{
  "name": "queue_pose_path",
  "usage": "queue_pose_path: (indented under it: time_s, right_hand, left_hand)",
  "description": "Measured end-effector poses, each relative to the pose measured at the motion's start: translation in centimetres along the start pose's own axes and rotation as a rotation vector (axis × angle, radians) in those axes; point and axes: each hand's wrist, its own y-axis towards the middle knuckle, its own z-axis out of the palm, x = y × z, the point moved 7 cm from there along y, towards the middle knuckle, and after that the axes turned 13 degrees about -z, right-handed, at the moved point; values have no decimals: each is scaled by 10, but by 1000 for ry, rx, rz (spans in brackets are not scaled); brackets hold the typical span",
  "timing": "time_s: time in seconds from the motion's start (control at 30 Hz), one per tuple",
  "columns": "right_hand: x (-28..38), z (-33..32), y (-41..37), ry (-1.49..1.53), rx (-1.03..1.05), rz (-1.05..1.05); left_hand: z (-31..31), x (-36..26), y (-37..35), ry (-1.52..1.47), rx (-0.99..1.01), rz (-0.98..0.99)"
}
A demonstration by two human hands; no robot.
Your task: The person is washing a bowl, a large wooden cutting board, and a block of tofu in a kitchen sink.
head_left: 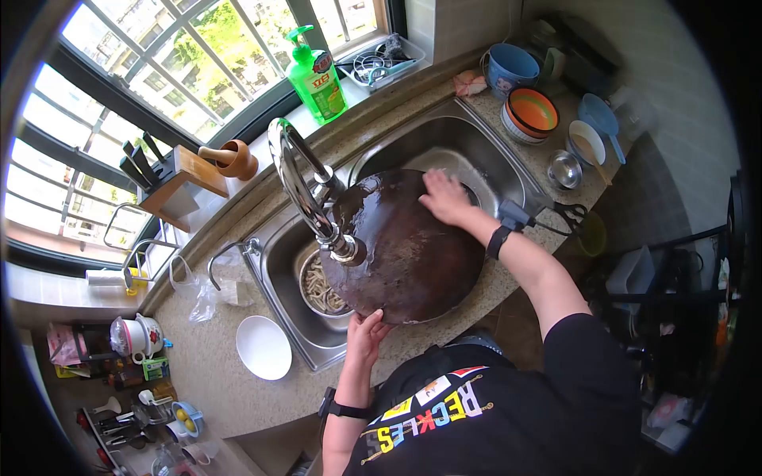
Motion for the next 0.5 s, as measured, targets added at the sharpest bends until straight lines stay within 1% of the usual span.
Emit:
queue_pose_path:
  time_s: [0.03,0.07,0.1,0.13,0.17,0.2,0.23,0.3,0.37,0.4,0.43,0.47,0.5]
  right_hand:
    - [55,-37,1,195,98,-114]
    - [95,-18,0,273,7,-302]
    - [142,-9,-9,298,-38,-535]
    - [185,-1,-20,232,-74,-692]
    - [218,-2,-27,310,37,-779]
    - [231,-15,-29,413,-59,-838]
    - [230,-22,-20,416,-63,-844]
    - [217,-19,5,463,156,-815]
    - [187,-8,38,327,-167,-753]
    - [161,-6,60,173,-91,-600]
    - [122,-13,69,199,-84,-369]
    - [69,-1,76,147,-123,-121]
    - [22,0,68,223,-10,72]
  left_hand:
    - [-1,0,0,6,1,-2]
    - [-2,0,0,2,0,-5]
    - [-2,1,1,-3,0,-6]
    - [-2,1,1,1,0,-2]
    - [-4,1,2,3,-9,-4]
    - [-4,1,2,2,-21,-5]
    - [-4,0,2,3,-25,1]
    - [-2,1,1,-15,-13,-2]
    - [-4,2,2,-11,-7,-9]
    - [-5,2,2,-5,3,-8]
    - [-3,2,1,-7,-2,-4]
    - [0,0,-1,-13,-31,-5]
    - [-1,-1,-3,-19,-61,-9]
